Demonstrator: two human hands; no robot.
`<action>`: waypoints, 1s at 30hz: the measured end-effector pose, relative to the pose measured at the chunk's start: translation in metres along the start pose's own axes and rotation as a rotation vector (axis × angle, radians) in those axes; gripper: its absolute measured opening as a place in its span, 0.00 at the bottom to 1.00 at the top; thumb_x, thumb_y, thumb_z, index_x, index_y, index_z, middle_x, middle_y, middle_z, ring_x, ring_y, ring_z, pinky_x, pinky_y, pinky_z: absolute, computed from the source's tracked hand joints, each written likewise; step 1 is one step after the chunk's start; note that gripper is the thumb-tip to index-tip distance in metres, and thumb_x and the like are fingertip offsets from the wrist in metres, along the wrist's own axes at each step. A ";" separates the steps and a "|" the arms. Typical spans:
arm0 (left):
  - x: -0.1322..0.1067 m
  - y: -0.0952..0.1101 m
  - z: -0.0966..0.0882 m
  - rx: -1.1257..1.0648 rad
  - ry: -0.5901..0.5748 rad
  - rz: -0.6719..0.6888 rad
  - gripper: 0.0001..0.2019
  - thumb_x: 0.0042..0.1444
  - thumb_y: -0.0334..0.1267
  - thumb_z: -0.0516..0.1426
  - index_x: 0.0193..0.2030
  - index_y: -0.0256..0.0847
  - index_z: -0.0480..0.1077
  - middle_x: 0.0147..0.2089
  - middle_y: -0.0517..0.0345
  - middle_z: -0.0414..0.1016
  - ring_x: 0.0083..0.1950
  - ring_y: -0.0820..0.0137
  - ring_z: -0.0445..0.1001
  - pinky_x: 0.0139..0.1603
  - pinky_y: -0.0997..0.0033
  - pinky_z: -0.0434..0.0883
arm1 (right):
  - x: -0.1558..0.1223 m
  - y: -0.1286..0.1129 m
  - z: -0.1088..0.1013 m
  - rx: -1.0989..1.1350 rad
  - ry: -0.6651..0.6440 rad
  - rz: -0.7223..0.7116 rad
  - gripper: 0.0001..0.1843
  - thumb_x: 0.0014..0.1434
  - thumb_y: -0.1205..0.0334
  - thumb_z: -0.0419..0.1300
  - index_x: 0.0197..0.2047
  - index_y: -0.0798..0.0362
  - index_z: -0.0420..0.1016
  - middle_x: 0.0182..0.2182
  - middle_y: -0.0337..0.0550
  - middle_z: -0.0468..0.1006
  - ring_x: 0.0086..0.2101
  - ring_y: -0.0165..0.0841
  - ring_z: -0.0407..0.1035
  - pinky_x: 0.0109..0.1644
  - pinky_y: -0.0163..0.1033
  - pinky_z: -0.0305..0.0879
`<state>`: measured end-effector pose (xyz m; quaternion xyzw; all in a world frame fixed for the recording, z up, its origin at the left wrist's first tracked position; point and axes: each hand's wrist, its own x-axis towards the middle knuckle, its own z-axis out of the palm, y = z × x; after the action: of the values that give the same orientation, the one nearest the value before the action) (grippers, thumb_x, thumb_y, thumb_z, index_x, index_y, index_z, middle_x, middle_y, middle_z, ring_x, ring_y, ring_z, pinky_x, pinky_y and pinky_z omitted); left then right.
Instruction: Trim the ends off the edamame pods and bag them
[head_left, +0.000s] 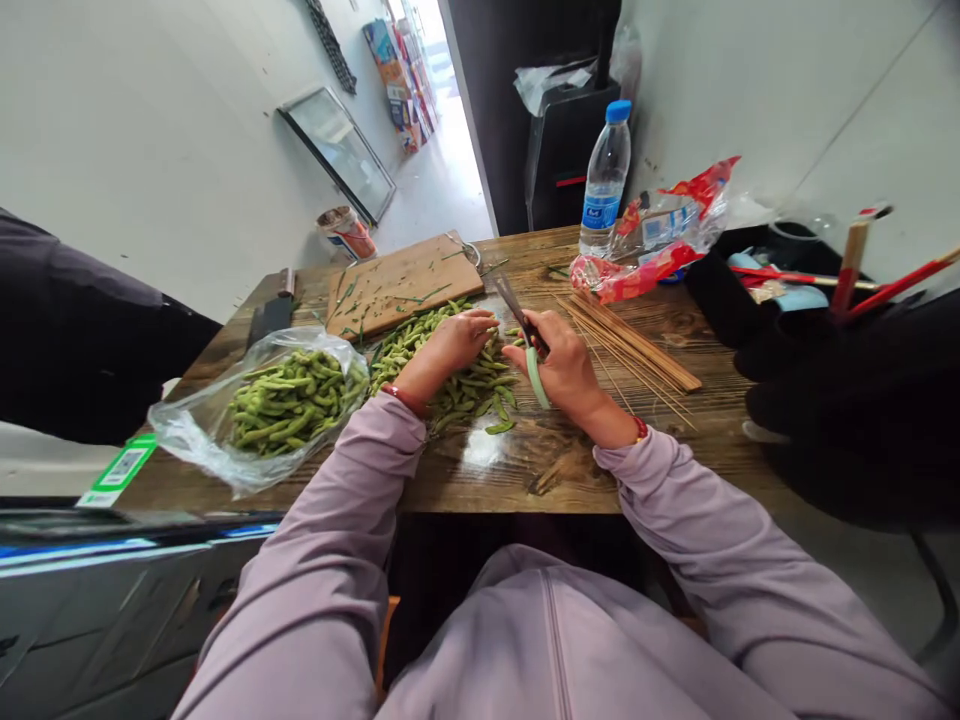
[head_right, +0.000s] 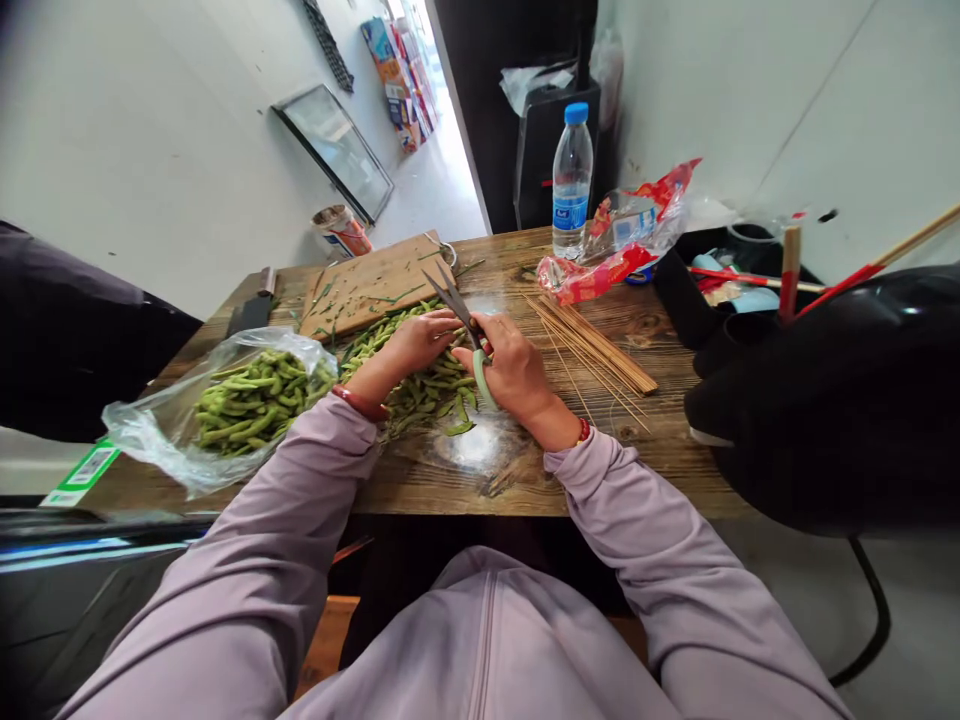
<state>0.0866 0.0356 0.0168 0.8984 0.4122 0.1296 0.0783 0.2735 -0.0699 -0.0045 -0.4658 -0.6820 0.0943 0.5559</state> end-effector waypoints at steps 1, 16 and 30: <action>-0.009 0.006 -0.005 -0.050 0.047 0.011 0.14 0.63 0.35 0.55 0.49 0.40 0.80 0.57 0.51 0.79 0.56 0.65 0.77 0.61 0.65 0.70 | 0.001 0.001 -0.001 0.000 0.011 -0.002 0.18 0.65 0.52 0.62 0.55 0.51 0.72 0.41 0.46 0.77 0.39 0.39 0.71 0.47 0.47 0.71; -0.162 0.136 0.047 -0.351 -0.068 0.104 0.14 0.69 0.35 0.48 0.52 0.43 0.74 0.44 0.50 0.82 0.44 0.68 0.81 0.45 0.69 0.75 | -0.003 0.007 -0.003 -0.061 0.010 -0.023 0.19 0.62 0.49 0.63 0.53 0.48 0.73 0.36 0.43 0.77 0.36 0.39 0.73 0.44 0.49 0.72; -0.115 0.061 0.014 -0.236 0.112 -0.104 0.15 0.68 0.35 0.50 0.53 0.39 0.76 0.50 0.49 0.81 0.50 0.67 0.79 0.53 0.68 0.73 | -0.005 0.013 0.000 -0.069 -0.052 -0.081 0.18 0.63 0.50 0.62 0.53 0.48 0.74 0.37 0.47 0.77 0.38 0.43 0.72 0.44 0.53 0.71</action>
<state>0.0628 -0.0924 -0.0011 0.8519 0.4436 0.2228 0.1670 0.2798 -0.0668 -0.0164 -0.4540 -0.7173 0.0604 0.5250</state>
